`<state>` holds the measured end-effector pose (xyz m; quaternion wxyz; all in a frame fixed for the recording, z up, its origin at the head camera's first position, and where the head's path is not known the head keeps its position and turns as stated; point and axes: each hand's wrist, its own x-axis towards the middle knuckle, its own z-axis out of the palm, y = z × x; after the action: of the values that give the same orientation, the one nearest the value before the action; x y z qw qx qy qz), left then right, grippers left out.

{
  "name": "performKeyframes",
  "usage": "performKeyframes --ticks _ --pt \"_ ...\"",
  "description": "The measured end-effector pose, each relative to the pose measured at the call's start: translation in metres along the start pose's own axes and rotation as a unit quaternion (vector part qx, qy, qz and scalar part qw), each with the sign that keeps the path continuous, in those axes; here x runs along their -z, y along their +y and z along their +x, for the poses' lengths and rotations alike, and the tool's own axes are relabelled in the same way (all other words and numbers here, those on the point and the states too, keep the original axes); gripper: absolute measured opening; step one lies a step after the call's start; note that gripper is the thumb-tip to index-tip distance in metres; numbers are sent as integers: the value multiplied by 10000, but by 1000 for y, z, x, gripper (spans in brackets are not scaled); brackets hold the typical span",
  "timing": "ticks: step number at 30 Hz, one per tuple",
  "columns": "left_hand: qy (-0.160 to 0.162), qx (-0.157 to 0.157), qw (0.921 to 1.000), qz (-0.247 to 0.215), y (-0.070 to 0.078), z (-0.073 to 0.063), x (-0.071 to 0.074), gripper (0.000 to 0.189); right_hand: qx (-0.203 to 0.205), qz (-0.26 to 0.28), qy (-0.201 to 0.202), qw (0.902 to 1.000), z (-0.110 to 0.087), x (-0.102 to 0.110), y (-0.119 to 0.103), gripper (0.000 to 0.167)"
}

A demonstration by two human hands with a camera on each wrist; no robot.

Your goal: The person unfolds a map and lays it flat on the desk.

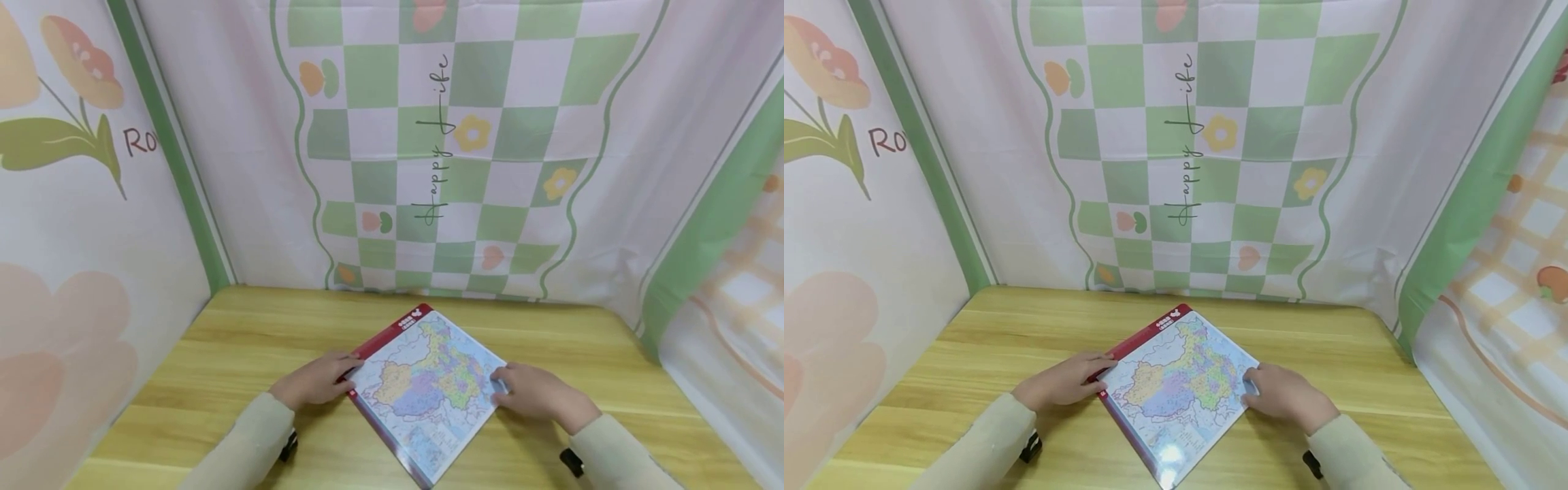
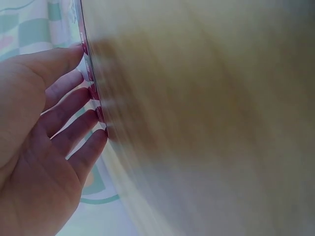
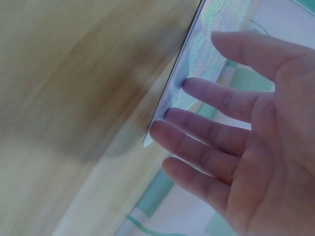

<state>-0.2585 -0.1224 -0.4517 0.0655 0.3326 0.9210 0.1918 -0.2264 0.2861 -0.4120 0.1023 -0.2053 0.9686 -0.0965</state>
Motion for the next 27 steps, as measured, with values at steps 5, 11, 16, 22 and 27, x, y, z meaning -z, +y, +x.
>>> performKeyframes --ticks 5,11,16,22,27 --pt "6 -2 10000 22 5 -2 1 46 -38 -75 22 10000 4 2 -1 41" --pt "88 -84 9999 108 7 -5 1 45 41 -66 80 9999 8 3 0 41" --pt "133 -173 9995 211 7 -7 0 46 2 -91 62 9999 12 4 1 43" --pt "128 -172 9992 337 9 -8 2 45 -93 -194 100 9997 18 3 1 43" --pt "177 -234 9983 497 10 -9 3 43 -147 -144 89 9997 19 5 0 41"
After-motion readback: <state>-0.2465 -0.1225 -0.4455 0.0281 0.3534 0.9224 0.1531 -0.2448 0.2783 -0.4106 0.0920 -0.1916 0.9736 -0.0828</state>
